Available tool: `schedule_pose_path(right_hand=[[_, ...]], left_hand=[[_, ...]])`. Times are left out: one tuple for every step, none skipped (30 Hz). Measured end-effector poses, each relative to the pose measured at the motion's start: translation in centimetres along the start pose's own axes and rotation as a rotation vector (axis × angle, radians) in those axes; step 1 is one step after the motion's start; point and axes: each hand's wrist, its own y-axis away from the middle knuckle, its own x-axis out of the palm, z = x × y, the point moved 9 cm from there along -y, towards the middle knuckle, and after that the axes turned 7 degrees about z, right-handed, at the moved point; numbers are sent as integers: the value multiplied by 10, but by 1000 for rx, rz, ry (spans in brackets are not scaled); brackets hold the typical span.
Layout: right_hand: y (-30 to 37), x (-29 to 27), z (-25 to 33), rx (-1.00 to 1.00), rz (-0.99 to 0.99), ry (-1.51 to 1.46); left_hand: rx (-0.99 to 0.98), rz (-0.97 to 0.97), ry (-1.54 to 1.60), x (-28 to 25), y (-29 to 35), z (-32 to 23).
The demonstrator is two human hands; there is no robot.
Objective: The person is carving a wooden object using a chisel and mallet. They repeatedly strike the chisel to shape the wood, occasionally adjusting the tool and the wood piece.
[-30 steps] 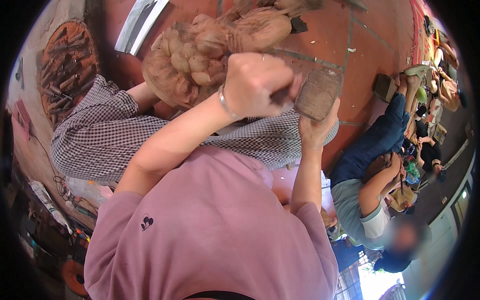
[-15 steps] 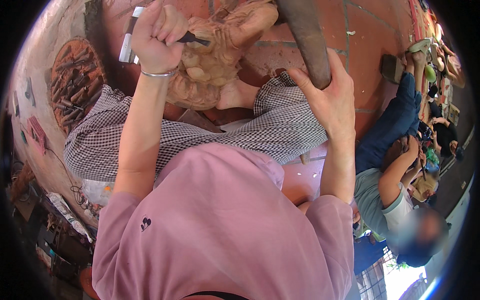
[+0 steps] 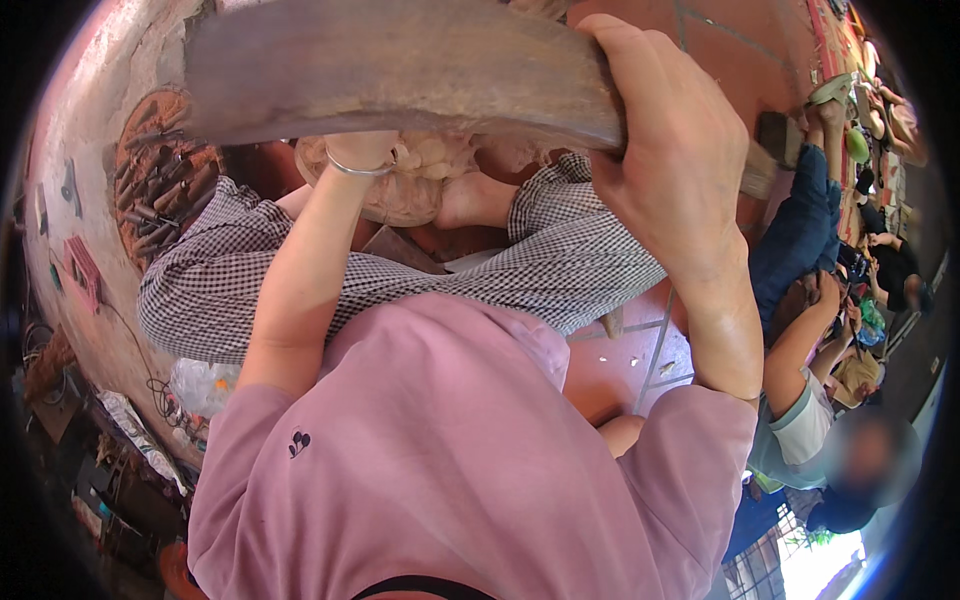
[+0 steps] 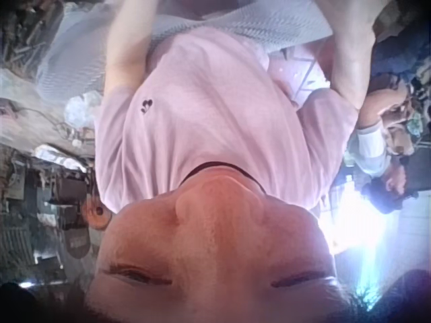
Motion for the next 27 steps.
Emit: schedule_pose_path(right_hand=[[-1, -1, 1, 16, 37, 105], [-2, -3, 3, 11, 36, 114], [-2, -7, 4, 9, 32, 125], [-2, -9, 4, 7, 27, 137], [-2, -11, 4, -25, 0, 96], [-1, -10, 3, -59, -27, 53], [0, -11, 3, -94, -55, 10], [-1, -10, 5, -84, -28, 76], [-5, -11, 9, -73, -16, 148], [-4, -11, 11, -55, 6, 220], [-2, -11, 10, -56, -4, 125], [-1, -11, 11, -64, -21, 142], [-2, -9, 12, -79, -39, 156], [-2, -9, 15, -94, -57, 170], [-3, -7, 15, -74, -39, 238], [-3, -9, 15, -76, -44, 242], [-3, -11, 15, -79, -48, 247], [-2, -10, 16, -80, -54, 246], [-2, -8, 16, -80, -58, 241], [-3, -6, 16, -76, -55, 235], [-3, -3, 17, -73, -49, 230], [-3, -2, 19, -70, -42, 225], [-3, -4, 20, -70, -41, 205], [-4, -5, 22, -75, -36, 184], [-4, -5, 23, -79, -31, 163], [-4, -7, 23, -73, -29, 134], [-2, -7, 23, -65, -20, 106]], left_hand=[[22, 4, -67, 2, 1, -2], [34, 7, -121, 3, 2, -2], [50, 12, -169, 4, 2, -2], [66, 18, -208, 6, 2, -3], [78, 21, -248, 6, 1, -4], [92, 25, -286, 6, 1, -5], [105, 28, -325, 6, 0, -5], [118, 31, -367, 7, 1, -5], [138, 35, -411, 8, 2, -8], [154, 43, -444, 9, 4, -7], [167, 53, -482, 11, 6, -7], [185, 61, -522, 12, 7, -8], [197, 69, -575, 10, 8, -9], [208, 86, -629, 7, 11, -13], [219, 107, -672, 5, 13, -15], [224, 143, -690, 3, 14, -19], [178, 206, -639, -1, 15, -22], [120, 286, -553, -5, 17, -31], [0, 368, -395, -8, 18, -35], [-50, 390, -401, -10, 19, -36], [-103, 411, -407, -12, 20, -37], [-156, 431, -413, -14, 21, -36], [-140, 452, -424, -16, 20, -39], [-128, 469, -436, -19, 21, -41], [-117, 485, -447, -22, 22, -43], [-177, 459, -324, -28, 22, -44], [-241, 433, -195, -32, 25, -43]])
